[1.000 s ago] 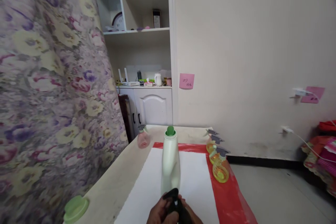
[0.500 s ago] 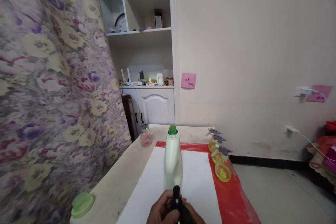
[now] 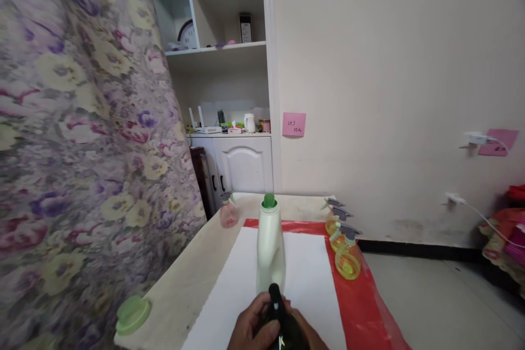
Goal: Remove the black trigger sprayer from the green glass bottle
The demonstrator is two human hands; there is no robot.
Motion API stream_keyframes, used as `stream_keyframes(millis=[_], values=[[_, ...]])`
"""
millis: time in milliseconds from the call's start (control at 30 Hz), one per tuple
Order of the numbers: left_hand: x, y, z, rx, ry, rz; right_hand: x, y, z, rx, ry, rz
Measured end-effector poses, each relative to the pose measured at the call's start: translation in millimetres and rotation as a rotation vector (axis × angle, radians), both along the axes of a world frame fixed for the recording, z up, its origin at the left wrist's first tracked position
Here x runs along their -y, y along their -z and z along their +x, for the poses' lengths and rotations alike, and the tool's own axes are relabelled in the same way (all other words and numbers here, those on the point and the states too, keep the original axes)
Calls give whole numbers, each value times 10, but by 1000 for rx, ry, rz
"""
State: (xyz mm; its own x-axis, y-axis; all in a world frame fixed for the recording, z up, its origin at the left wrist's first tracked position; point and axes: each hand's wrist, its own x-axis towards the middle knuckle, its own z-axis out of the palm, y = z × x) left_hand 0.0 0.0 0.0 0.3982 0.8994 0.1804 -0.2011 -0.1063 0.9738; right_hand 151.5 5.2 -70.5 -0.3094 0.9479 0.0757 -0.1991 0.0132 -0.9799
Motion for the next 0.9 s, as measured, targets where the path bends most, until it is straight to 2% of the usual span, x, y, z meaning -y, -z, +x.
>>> stream_keyframes(millis=[333,633,900], values=[[-34,78,82,52,-104,-38,28,21,73,44,-32,87],[20,-1,4,10,7,-31,81,-109,81,-30,-63,38],[3,14,80,69,-161,-54,79,-75,62,26,-53,103]])
